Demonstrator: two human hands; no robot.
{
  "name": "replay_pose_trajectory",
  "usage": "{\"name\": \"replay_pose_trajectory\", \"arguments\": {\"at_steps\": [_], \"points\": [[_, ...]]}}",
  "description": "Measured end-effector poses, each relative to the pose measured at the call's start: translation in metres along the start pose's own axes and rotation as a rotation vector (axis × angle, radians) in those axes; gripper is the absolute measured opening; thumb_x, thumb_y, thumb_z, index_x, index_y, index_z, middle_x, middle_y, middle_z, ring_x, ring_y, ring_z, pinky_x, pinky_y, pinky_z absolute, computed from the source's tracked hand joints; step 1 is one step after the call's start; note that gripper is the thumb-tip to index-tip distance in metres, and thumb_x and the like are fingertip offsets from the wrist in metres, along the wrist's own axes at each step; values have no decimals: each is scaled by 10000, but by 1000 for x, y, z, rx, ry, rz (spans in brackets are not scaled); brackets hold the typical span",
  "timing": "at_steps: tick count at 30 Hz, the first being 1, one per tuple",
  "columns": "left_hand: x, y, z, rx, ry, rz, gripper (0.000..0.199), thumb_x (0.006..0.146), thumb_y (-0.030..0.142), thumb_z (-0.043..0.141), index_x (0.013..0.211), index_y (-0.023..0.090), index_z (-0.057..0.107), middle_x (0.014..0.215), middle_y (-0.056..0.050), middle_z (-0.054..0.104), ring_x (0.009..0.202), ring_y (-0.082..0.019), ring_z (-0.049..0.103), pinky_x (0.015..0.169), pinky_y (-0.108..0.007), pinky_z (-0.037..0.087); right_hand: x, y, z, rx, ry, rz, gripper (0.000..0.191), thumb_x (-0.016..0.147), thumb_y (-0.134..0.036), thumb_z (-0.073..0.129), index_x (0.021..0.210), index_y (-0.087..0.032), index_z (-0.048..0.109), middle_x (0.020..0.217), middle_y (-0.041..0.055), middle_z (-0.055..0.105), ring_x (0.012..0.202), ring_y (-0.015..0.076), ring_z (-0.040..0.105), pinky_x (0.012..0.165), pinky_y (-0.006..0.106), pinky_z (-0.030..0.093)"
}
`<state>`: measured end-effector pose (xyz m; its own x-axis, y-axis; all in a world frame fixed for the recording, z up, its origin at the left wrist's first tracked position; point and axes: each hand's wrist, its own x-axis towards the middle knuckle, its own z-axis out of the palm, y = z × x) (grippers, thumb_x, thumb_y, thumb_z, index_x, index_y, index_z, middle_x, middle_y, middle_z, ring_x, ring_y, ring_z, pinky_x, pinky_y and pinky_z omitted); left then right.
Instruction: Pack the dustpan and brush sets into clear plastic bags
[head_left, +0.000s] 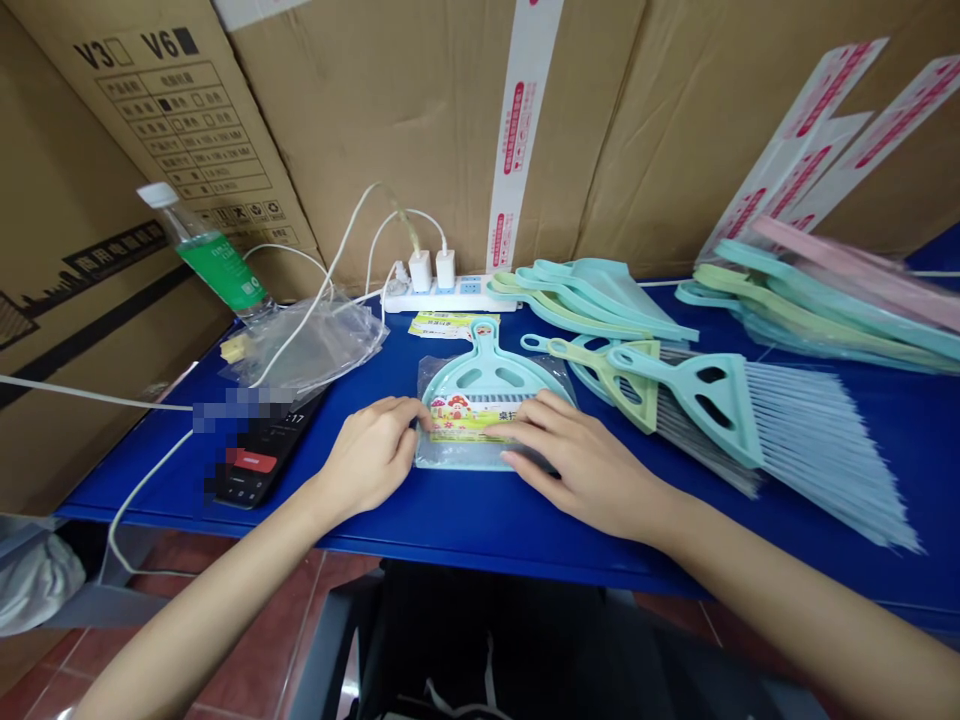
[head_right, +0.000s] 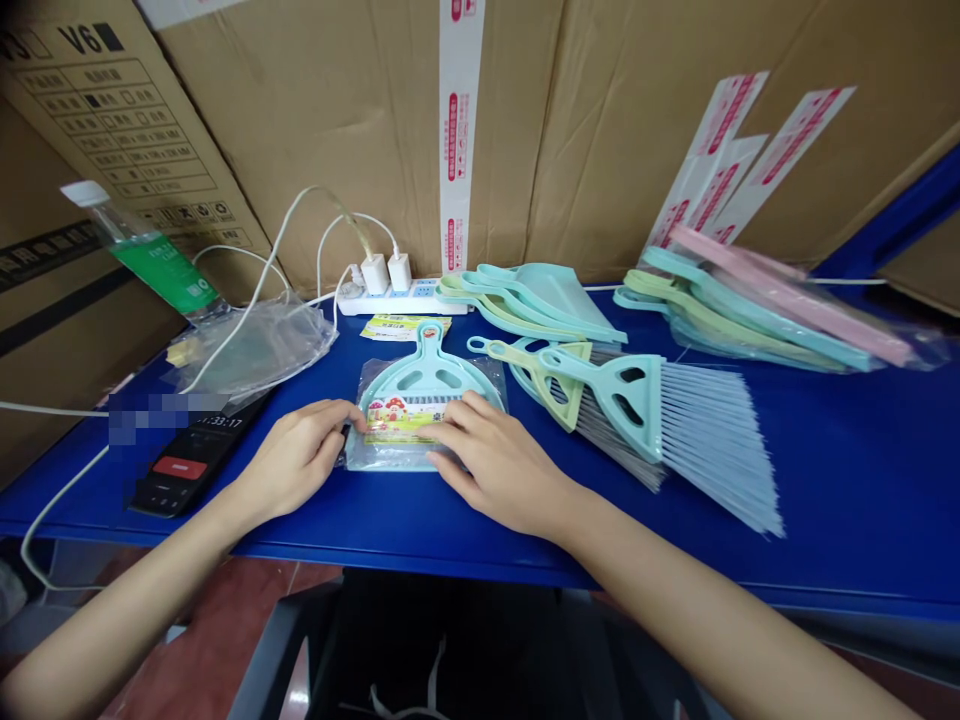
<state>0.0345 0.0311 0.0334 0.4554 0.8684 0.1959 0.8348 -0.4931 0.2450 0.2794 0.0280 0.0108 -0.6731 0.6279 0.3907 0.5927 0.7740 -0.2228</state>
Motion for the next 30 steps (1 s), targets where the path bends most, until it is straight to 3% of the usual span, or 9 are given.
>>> {"name": "replay_pose_trajectory", "arguments": {"at_steps": [5, 8, 13, 17, 22, 26, 30], "points": [[-1, -1, 0, 16, 132, 28, 290, 803, 117, 330, 896, 203, 592, 706, 3, 615, 639, -176, 577, 616, -293, 459, -1, 2, 1, 28, 5, 5, 319, 996, -236, 407, 1138, -177, 686, 883, 92, 639, 881, 248, 554, 703, 377, 507], [-2, 0, 1, 41, 260, 152, 292, 826, 97, 343, 947, 185, 594, 752, -16, 637, 687, -180, 575, 621, -292, 460, -1, 1, 1, 31, 13, -5, 309, 987, -220, 423, 1143, -162, 683, 883, 97, 635, 882, 253, 551, 697, 379, 507], [-4, 1, 3, 57, 196, 377, 358, 850, 66, 340, 1051, 187, 611, 738, -9, 673, 692, -178, 584, 581, -269, 465, -1, 2, 3, 9, 29, -24, 293, 975, -199, 447, 1143, -156, 683, 865, 90, 617, 866, 248, 542, 686, 363, 500], [-2, 0, 6, 130, 131, 302, 352, 824, 71, 339, 1061, 184, 573, 766, -17, 710, 775, -198, 646, 627, -287, 519, -1, 3, 3, -10, 26, -37, 298, 983, -200, 429, 1086, -164, 707, 828, 78, 597, 849, 239, 535, 690, 358, 496], [-2, 1, 6, 122, 136, 224, 382, 801, 59, 355, 1141, 190, 471, 882, -5, 774, 988, -208, 689, 702, -302, 568, -3, 3, 3, -16, 41, -21, 316, 981, -199, 440, 1087, -175, 737, 792, 69, 564, 811, 230, 527, 697, 361, 494], [-4, 0, 6, 185, 184, 199, 392, 811, 59, 354, 1167, 183, 460, 836, -5, 772, 892, -210, 716, 627, -283, 556, -5, 4, 2, -18, 51, 17, 313, 979, -209, 462, 1106, -192, 748, 779, 61, 541, 791, 220, 525, 693, 356, 489], [-4, -2, 6, 303, 161, 190, 361, 811, 77, 368, 1133, 194, 483, 772, -8, 756, 761, -215, 728, 586, -282, 534, -6, 5, 2, -23, 33, 46, 306, 976, -226, 480, 1122, -238, 749, 775, 53, 537, 794, 217, 535, 705, 360, 485]]}}
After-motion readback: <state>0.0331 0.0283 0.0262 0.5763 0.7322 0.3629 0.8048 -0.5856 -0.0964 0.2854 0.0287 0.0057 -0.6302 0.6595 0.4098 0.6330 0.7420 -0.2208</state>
